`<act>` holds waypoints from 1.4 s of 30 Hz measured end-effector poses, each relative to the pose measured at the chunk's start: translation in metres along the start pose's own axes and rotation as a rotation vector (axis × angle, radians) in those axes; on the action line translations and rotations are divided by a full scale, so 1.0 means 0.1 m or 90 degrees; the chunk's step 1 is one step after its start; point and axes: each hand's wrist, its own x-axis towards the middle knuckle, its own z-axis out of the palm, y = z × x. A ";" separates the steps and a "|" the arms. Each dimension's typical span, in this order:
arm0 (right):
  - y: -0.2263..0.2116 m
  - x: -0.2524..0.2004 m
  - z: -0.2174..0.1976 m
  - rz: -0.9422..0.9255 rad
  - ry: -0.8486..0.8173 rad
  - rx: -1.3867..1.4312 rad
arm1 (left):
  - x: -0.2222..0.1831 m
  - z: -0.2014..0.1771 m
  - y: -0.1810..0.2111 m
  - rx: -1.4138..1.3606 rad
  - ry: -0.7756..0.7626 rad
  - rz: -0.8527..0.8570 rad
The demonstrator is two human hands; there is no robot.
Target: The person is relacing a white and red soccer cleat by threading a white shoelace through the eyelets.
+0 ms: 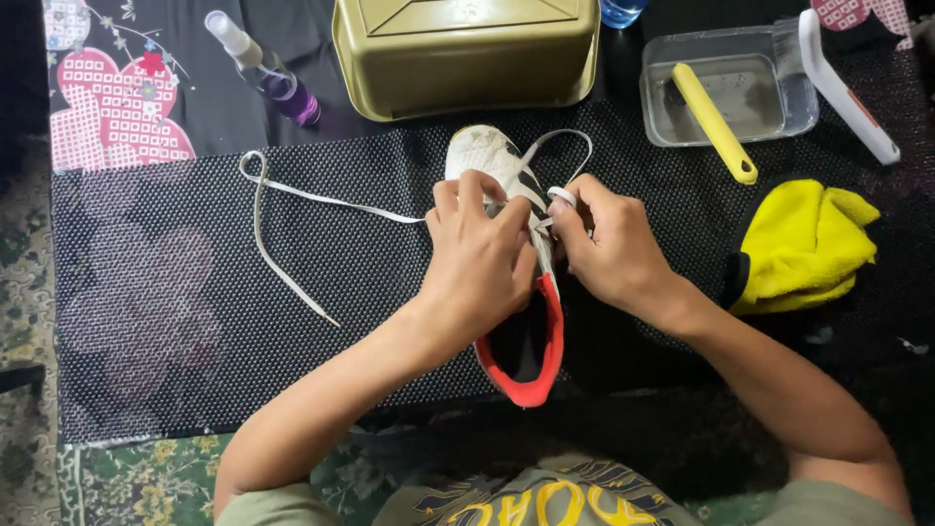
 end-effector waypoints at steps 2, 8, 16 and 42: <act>0.02 -0.01 0.01 -0.005 0.014 -0.021 | -0.01 -0.04 0.05 0.016 0.049 0.005; 0.05 -0.11 0.06 -0.022 0.067 -0.041 | -0.06 -0.01 -0.03 -0.091 -0.014 -0.046; 0.18 -0.10 0.14 0.041 0.101 -0.001 | -0.11 -0.20 -0.12 -0.316 0.077 -0.016; -0.02 0.10 -0.25 0.046 0.178 0.250 | -0.94 -1.03 -0.06 -0.450 0.203 -0.017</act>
